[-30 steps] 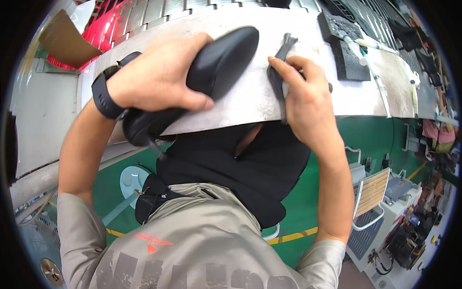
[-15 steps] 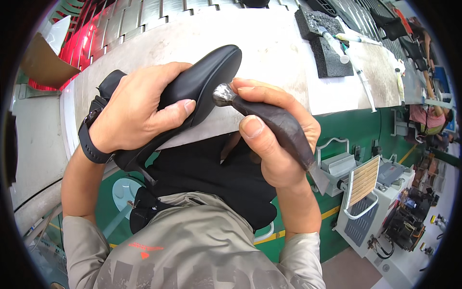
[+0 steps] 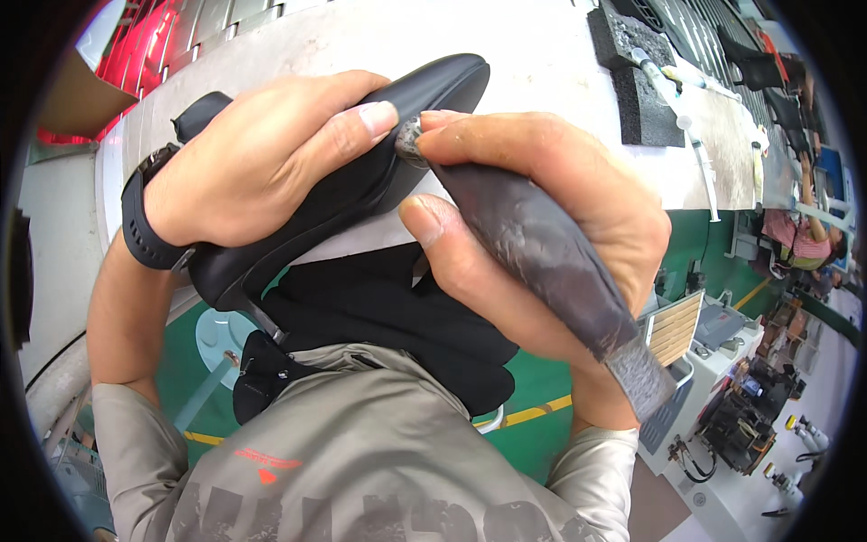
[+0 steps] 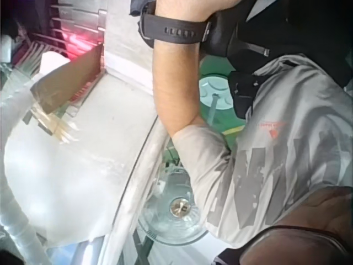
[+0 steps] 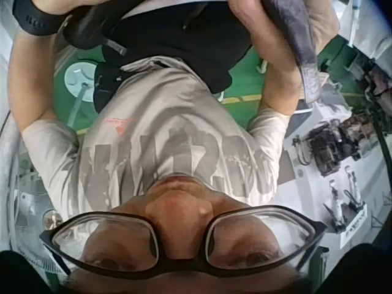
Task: The person attaches an outsole to a black boot upper by hand, pressing it into place and then using a hammer to secure the edges and heel.
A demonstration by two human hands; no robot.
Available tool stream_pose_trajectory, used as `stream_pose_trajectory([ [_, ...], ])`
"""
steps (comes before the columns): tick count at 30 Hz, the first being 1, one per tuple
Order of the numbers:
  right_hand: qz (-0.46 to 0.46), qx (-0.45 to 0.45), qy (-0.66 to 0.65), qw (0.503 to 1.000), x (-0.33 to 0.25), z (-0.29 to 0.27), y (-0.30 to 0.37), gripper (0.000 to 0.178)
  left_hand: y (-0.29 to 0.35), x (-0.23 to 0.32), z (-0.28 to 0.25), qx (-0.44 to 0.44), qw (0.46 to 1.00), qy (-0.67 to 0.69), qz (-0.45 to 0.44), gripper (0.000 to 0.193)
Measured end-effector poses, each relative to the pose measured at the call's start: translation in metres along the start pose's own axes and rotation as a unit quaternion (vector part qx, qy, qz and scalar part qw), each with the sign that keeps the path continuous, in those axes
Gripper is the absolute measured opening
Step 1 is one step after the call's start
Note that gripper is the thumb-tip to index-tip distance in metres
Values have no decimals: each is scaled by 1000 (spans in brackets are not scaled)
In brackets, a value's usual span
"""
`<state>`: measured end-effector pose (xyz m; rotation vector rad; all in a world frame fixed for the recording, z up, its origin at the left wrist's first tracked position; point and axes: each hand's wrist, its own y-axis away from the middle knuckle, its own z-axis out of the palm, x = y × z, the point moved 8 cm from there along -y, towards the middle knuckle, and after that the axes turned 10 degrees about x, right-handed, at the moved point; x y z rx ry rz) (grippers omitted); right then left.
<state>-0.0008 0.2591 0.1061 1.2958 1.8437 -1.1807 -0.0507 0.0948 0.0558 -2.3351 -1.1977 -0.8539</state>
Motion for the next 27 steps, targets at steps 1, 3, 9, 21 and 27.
stream_pose_trajectory([
  [1, -27, 1, 6, 1000, -3, 1, 3, 33, 0, 1, -1, 4, 1000, -9, 13, 40],
  [3, -50, 3, 10, 999, -6, 4, 9, 30, 0, 1, -1, 16, 998, -35, 39, 43],
  [9, -74, 67, 1, 995, -1, 18, 35, 31, -4, -4, 2, -11, 1000, -11, 15, 45],
  [21, -123, 233, 31, 964, -15, 55, 78, 34, -2, -3, 1, 41, 999, -6, 26, 44],
  [27, -63, 221, -64, 971, -24, 85, 89, 35, 4, 2, -2, 57, 998, -19, 12, 47],
])
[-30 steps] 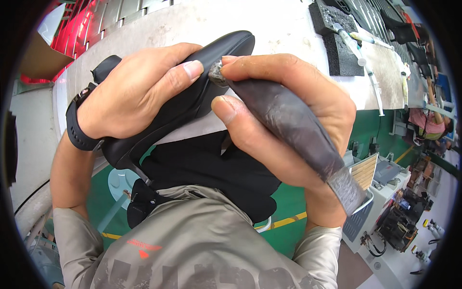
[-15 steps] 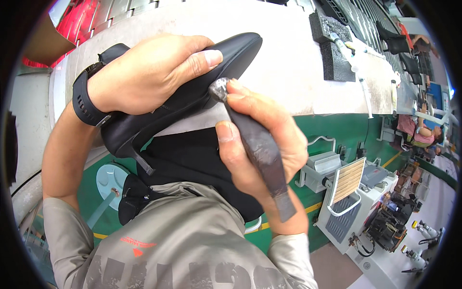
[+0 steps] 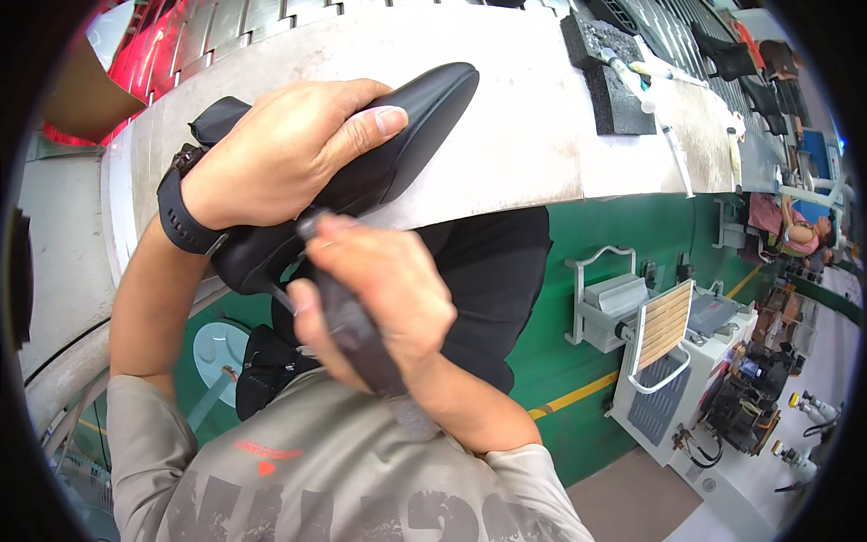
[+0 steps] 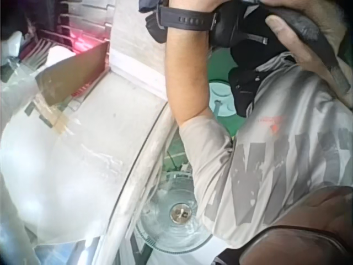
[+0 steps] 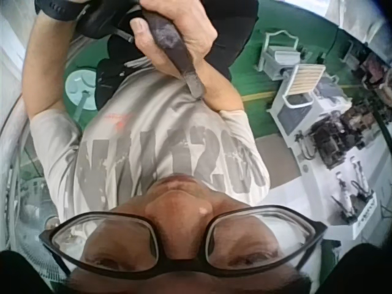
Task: The person attaches an outsole to a black boot upper by hand, pressing it into place and then using a hammer to secure the edges and heel.
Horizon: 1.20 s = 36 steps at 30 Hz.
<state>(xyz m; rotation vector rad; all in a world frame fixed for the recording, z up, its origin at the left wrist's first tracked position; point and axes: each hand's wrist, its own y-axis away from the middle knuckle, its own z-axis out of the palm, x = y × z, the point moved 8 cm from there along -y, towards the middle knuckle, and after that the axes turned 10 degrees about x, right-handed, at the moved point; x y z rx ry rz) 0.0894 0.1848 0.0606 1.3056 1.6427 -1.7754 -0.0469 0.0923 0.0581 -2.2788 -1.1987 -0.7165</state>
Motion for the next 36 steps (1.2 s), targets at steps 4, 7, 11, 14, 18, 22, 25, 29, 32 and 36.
stream_pose_trajectory([
  [4, -9, -79, -59, 995, -10, 23, 2, 36, 1, -3, -2, -8, 1000, 13, -2, 50],
  [7, -110, -49, 52, 991, -12, -9, -13, 36, 2, -7, -3, 5, 1000, 31, 5, 52],
  [11, -183, -40, 139, 972, -2, -17, -14, 38, 2, -3, -1, -4, 1000, 13, 11, 47],
  [14, -135, -62, 90, 985, -1, -3, -4, 41, 5, -4, -3, 47, 999, 12, 23, 43],
  [18, -57, -46, 6, 997, -1, 9, 12, 40, 5, 0, -5, 53, 998, -6, 28, 43],
  [22, -81, -47, 14, 995, -10, 19, 19, 41, 3, -1, -5, 38, 999, -5, 9, 43],
  [25, -150, -76, 73, 983, -20, 23, 19, 36, 2, 3, -4, 49, 998, -19, 31, 44],
  [29, -134, -16, 97, 986, -8, -8, -10, 37, 3, 1, -6, -4, 1000, -1, -9, 50],
  [32, 66, 34, -12, 997, 10, -44, -34, 30, 9, 7, -8, 2, 1000, -7, 24, 61],
  [36, 68, -23, -10, 997, 16, -47, -58, 26, 12, 14, -2, 0, 997, -60, 56, 84],
])
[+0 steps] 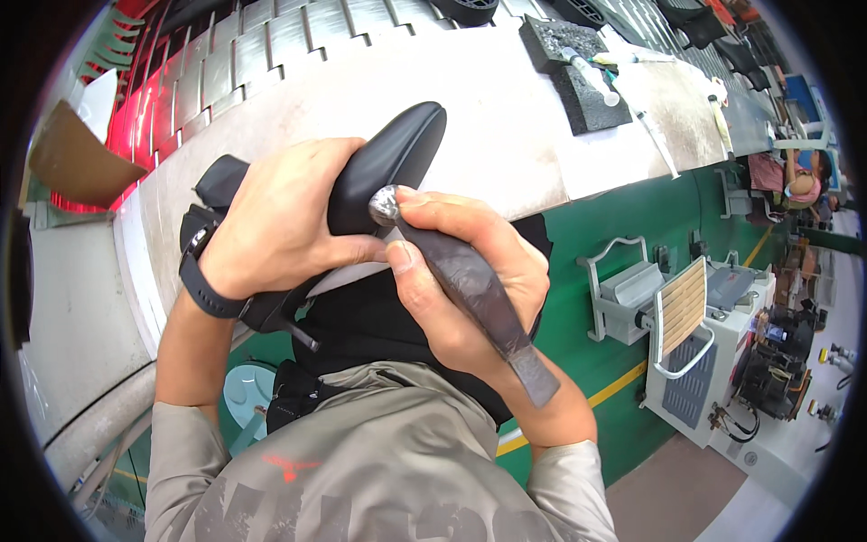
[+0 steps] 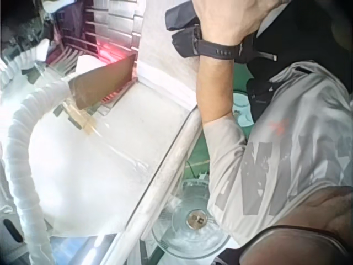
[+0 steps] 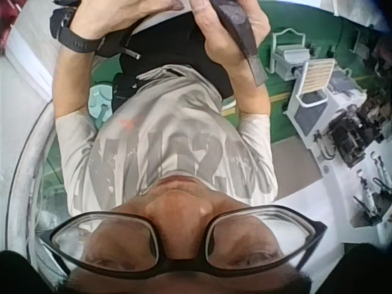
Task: The person attaches an outsole to a black boot upper by hand, pressing it into place and then using a hammer to secure the edges and heel.
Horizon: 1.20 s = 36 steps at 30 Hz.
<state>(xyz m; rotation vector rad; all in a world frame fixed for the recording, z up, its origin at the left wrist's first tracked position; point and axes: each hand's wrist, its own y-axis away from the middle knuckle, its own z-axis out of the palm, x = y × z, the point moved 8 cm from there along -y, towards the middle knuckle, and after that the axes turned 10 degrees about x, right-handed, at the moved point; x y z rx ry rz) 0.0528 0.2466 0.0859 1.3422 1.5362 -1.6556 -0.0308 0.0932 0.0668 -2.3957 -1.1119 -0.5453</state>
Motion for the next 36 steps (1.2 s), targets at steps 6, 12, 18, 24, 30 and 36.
stream_pose_trajectory([
  [6, 111, 45, -38, 992, 35, -21, -54, 21, -5, 0, 0, -1, 1000, 0, -3, 84],
  [12, 290, 116, -187, 931, 75, -26, -61, 22, -10, 0, -11, 10, 1000, 2, -13, 84],
  [18, 118, 7, -232, 965, -26, -18, -33, 29, -5, 58, -106, 185, 972, 131, 57, 114],
  [24, -89, -99, -119, 984, -79, -19, -35, 41, 5, 69, -103, 197, 947, 249, 42, 71],
  [30, -170, -193, -63, 964, -137, -11, -31, 48, 29, 82, -95, 320, 923, 206, 55, 75],
  [36, -91, -180, -92, 975, -134, -15, -42, 54, 33, 81, -101, 336, 917, 202, 72, 75],
])
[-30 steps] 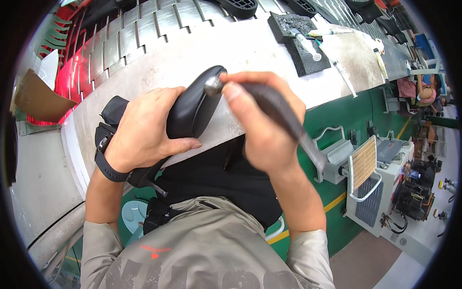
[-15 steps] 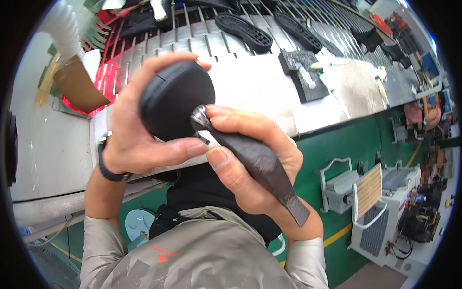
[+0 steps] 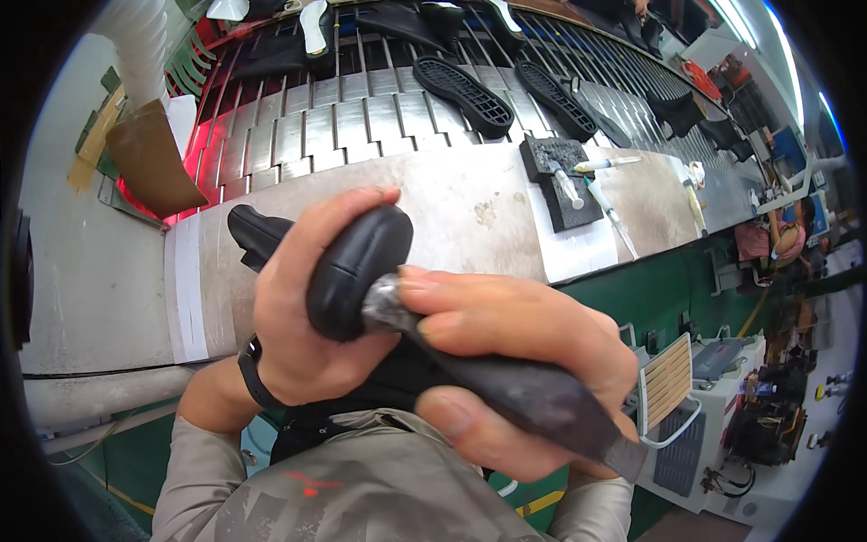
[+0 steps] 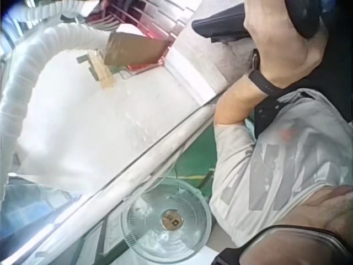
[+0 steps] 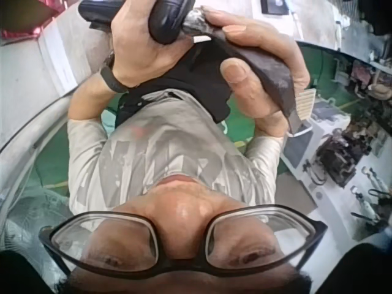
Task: The person attaches an outsole to a black boot upper by hand, pressing it into place and then using a hammer to secure the edges and heel.
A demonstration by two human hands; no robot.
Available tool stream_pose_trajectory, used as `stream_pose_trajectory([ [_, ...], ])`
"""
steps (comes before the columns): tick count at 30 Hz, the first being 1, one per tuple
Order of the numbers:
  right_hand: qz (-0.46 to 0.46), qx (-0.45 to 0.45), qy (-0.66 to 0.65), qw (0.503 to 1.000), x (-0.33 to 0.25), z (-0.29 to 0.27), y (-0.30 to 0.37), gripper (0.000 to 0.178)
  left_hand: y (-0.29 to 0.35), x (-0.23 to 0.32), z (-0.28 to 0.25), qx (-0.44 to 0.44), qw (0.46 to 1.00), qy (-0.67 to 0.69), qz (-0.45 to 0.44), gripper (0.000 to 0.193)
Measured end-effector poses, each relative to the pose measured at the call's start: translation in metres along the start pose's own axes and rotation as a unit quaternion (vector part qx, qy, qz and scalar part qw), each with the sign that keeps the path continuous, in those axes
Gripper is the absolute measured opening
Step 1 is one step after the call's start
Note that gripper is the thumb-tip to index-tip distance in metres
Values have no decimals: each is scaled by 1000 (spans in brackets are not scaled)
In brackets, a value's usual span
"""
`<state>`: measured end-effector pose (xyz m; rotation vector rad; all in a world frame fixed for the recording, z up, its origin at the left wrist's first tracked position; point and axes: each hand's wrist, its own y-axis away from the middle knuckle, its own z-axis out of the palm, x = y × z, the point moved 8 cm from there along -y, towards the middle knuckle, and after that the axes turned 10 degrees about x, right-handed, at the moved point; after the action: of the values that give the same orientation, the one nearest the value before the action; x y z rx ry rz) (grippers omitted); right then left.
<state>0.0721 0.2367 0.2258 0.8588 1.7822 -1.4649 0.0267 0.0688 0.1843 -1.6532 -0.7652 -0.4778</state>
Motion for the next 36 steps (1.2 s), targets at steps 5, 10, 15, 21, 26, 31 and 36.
stream_pose_trajectory([
  [5, -20, -87, 36, 995, -20, 9, -11, 51, 19, 8, -1, 32, 996, -11, 81, 73],
  [10, 239, 144, -30, 960, -1, 1, -5, 59, 32, 18, -9, 82, 992, 10, 98, 72],
  [15, 312, 70, -100, 942, 18, 24, 31, 50, 106, 23, -18, 121, 974, -5, 190, 68],
  [21, 287, 108, -125, 944, 88, 46, 143, 25, 162, -68, 0, -22, 939, -299, 171, 59],
  [26, 211, 157, -161, 951, 97, 50, 203, 29, 166, -76, 7, -16, 913, -357, 197, 91],
  [31, 111, 146, -101, 978, 93, 56, 200, 29, 167, -71, 11, 14, 908, -375, 186, 82],
  [36, 137, 104, -96, 980, 94, 45, 159, 32, 169, -68, 9, 67, 922, -343, 168, 47],
])
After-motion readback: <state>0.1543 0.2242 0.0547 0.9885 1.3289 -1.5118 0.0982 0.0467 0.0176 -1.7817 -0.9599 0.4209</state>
